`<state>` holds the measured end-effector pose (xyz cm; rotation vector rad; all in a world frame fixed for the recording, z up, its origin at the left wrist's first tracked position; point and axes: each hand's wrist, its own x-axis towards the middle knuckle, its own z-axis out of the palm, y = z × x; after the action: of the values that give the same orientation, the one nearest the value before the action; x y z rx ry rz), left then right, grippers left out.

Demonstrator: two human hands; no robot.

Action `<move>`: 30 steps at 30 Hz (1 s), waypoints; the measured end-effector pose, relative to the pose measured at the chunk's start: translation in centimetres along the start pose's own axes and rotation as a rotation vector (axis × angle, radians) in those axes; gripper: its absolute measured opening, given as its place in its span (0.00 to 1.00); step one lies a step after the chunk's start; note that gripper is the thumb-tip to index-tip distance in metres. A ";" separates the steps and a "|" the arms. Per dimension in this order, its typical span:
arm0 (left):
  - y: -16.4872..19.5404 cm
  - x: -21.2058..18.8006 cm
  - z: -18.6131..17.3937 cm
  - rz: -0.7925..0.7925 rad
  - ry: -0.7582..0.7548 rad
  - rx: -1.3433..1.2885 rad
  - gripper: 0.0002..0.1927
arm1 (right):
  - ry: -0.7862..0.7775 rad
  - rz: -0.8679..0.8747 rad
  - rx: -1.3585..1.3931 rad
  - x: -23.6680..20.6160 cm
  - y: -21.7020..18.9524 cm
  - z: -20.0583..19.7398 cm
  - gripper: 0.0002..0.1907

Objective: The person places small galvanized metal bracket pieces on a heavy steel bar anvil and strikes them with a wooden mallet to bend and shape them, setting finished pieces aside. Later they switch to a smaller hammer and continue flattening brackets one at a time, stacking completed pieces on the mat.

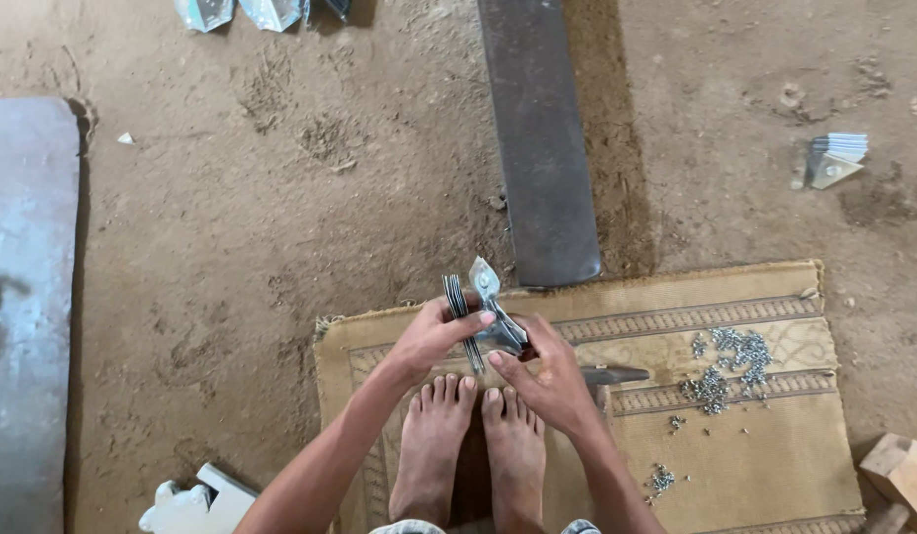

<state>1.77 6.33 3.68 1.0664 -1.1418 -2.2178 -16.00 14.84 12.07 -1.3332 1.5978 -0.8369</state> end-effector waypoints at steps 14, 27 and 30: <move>0.0 -1.5 -0.6 0.005 -0.087 -0.248 0.15 | 0.055 0.059 -0.020 -2.4 1.1 2.6 0.21; -1.9 -0.8 -1.3 -0.076 0.119 0.247 0.18 | 0.309 0.091 0.002 -2.5 5.3 4.4 0.14; -1.0 -0.4 -2.7 -0.382 0.234 0.829 0.22 | 0.296 0.142 -0.073 -1.1 8.4 4.5 0.12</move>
<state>4.15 5.78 2.04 1.9432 -1.9356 -1.7811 -15.17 17.76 3.01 -1.1693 1.9453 -0.9275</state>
